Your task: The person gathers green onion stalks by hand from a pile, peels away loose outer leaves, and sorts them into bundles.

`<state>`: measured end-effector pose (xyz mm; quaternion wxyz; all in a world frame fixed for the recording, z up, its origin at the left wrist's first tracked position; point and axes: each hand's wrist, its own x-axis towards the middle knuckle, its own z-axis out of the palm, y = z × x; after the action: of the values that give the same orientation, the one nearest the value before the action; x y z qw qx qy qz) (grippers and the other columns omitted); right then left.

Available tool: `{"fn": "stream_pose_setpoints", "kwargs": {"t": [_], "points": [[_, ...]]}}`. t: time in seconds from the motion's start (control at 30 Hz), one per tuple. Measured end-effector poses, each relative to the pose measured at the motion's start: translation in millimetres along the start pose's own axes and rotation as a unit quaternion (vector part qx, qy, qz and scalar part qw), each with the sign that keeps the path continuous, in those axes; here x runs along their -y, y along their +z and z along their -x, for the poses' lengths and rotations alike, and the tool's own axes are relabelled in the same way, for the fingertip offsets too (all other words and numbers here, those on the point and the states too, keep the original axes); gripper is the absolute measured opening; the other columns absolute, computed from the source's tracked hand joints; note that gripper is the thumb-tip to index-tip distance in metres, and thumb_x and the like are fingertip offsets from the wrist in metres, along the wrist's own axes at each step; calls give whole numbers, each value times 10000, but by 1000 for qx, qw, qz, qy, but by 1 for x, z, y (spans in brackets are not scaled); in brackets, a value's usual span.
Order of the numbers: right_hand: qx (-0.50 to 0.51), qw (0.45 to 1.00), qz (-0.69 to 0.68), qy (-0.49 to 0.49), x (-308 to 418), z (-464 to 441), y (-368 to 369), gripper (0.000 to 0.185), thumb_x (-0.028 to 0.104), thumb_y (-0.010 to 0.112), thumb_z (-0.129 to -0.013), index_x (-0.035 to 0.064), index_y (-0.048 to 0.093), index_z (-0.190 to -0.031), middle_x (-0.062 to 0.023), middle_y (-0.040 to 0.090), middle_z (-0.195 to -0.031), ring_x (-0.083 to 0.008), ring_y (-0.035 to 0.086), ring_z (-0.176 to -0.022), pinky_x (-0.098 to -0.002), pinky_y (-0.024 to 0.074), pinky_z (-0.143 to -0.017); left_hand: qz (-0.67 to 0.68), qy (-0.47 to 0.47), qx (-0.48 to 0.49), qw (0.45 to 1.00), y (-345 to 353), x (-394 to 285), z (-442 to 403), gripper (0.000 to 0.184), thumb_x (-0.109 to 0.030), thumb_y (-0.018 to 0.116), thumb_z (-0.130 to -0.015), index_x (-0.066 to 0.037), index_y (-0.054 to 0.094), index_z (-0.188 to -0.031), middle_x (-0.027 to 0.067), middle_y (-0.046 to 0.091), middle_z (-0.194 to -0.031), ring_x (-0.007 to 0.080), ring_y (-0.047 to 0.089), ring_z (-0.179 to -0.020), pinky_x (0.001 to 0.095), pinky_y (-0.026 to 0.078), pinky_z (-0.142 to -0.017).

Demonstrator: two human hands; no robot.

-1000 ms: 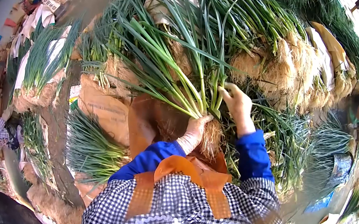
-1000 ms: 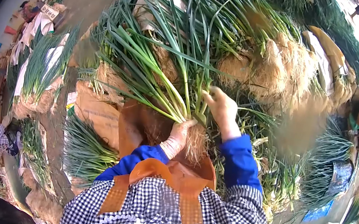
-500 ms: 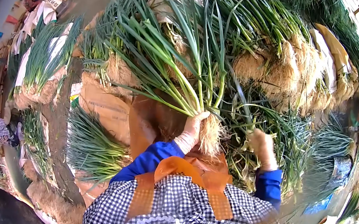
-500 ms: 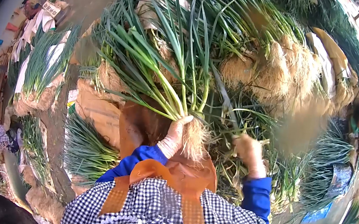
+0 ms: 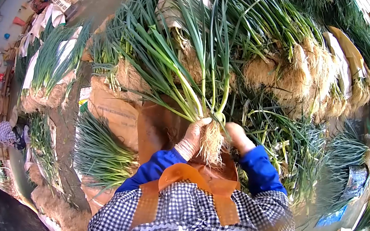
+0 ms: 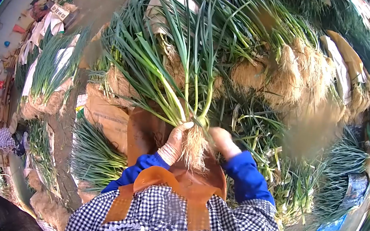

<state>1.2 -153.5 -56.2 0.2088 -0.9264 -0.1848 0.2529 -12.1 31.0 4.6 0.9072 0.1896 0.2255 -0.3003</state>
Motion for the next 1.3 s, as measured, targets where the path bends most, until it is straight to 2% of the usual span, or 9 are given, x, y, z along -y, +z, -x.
{"fn": "stream_pose_setpoints", "kwargs": {"t": [0.1,0.23,0.3,0.5,0.67,0.83,0.97,1.23,1.3], "points": [[101,956,48,270,-26,56,-33,382,348,616,-814,124,609,-1123,-106,651,-1020,-258,639,-919,-389,518,-764,-29,52,-14,998,-6,2,-12,242,-58,570,-802,-13,563,-1040,92,615,-925,234,616,-803,383,530,-767],[-354,933,-57,38,-3,47,-55,438,363,601,-847,15,584,-1112,-182,630,-1010,-292,616,-935,-346,485,-825,-105,95,-19,990,-12,8,-19,347,-4,537,-752,-14,531,-1099,100,597,-1033,255,579,-964,362,470,-897],[-203,812,-546,-27,28,21,-47,430,367,600,-853,11,584,-1095,-175,621,-1049,-311,599,-966,-342,470,-834,-145,110,-5,983,-4,9,-17,370,12,528,-739,-6,532,-1109,82,588,-1016,216,574,-940,333,475,-877],[-361,928,38,-87,52,15,-39,182,307,576,-827,147,604,-744,-77,564,-557,-262,593,-520,-394,451,-463,-148,180,-111,966,-26,16,-31,290,45,528,-761,25,582,-1045,71,602,-973,189,590,-869,300,491,-825],[-174,937,39,-301,47,81,-25,113,203,564,-800,153,604,-707,-54,568,-588,-216,570,-505,-355,447,-443,-24,138,-59,988,-20,12,-36,211,49,544,-771,5,576,-974,68,591,-893,172,586,-793,311,519,-742],[154,937,195,246,1,103,-97,265,283,527,-883,142,640,-1078,-96,663,-952,-207,641,-862,-352,529,-706,-46,100,-6,994,-3,0,-20,308,64,508,-762,-21,523,-1058,67,574,-948,192,586,-872,322,504,-837],[-170,817,-548,58,22,54,-100,431,357,516,-916,43,514,-1212,-92,638,-1053,-178,631,-871,-283,490,-758,-5,49,43,998,-10,-3,-21,377,90,496,-749,-21,491,-1110,85,564,-994,206,569,-952,318,479,-894],[-392,825,-390,-118,51,-24,-44,210,172,528,-925,18,554,-1065,-32,615,-842,-81,547,-714,-220,460,-645,-102,10,98,990,-12,-17,1,426,-24,566,-721,20,516,-1142,117,612,-998,234,606,-918,356,488,-863],[-182,756,-621,-104,57,-2,-57,233,180,541,-920,9,557,-1077,-60,620,-868,-107,558,-736,-243,467,-661,-107,5,92,990,2,-16,5,435,-28,569,-718,27,516,-1146,124,613,-999,234,606,-918,358,488,-861]]}}
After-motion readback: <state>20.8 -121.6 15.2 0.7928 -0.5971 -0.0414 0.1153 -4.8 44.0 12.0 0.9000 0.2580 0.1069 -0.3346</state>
